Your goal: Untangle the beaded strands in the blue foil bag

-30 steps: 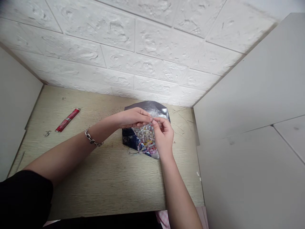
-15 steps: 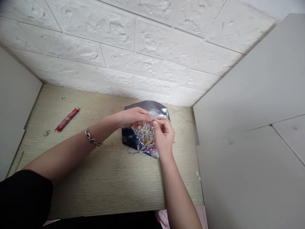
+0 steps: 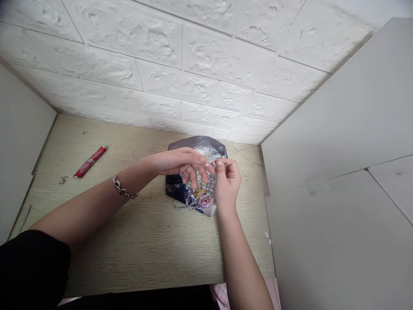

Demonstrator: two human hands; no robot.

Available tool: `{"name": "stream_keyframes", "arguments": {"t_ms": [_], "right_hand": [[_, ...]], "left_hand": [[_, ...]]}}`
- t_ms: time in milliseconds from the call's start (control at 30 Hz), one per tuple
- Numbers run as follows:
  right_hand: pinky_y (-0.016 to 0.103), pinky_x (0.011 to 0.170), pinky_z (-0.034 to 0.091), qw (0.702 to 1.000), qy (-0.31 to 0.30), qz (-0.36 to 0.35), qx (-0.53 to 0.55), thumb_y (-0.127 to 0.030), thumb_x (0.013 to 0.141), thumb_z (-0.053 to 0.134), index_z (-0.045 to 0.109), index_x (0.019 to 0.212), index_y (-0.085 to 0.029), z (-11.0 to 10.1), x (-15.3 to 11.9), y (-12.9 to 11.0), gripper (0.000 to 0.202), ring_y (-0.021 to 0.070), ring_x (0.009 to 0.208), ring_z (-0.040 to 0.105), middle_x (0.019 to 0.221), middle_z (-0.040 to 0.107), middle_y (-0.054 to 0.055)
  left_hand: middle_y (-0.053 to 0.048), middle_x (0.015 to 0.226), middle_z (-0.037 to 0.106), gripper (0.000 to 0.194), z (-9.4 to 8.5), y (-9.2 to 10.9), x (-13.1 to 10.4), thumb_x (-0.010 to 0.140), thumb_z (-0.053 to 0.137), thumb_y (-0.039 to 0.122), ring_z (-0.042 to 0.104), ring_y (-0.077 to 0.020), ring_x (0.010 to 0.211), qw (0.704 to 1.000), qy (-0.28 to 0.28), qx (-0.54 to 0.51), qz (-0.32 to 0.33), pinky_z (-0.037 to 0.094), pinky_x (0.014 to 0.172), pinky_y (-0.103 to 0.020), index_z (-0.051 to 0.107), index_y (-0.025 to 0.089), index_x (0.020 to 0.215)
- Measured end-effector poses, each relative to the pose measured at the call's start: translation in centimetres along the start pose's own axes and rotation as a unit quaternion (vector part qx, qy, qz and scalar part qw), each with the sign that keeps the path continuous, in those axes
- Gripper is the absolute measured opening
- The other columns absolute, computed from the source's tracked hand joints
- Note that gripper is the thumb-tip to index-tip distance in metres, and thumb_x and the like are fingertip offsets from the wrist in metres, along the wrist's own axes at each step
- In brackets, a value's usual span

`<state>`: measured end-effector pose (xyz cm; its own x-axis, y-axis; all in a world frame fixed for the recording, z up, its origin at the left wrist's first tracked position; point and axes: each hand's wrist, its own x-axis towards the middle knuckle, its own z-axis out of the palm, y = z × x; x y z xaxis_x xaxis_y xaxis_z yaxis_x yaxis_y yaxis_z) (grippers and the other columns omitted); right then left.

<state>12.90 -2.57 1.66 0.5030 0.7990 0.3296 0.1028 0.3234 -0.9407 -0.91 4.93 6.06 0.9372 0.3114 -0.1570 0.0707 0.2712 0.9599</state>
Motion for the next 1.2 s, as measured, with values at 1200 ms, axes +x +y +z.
{"name": "stream_keyframes", "arguments": {"t_ms": [1200], "right_hand": [[0.021, 0.055, 0.039, 0.999, 0.036, 0.002, 0.013, -0.036, 0.080, 0.049, 0.044, 0.074, -0.019, 0.1, 0.1, -0.4, 0.019, 0.0057, 0.056, 0.044, 0.074, 0.049, -0.003]], "left_hand": [[-0.006, 0.091, 0.067, 0.050, 2.5, 2.6, -1.6, 0.082, 0.033, 0.051, 0.056, -0.0137, 0.091, 0.993, -0.036, 0.097, 0.048, 0.038, 0.088, -0.024, 0.069, 0.016, 0.078]]}}
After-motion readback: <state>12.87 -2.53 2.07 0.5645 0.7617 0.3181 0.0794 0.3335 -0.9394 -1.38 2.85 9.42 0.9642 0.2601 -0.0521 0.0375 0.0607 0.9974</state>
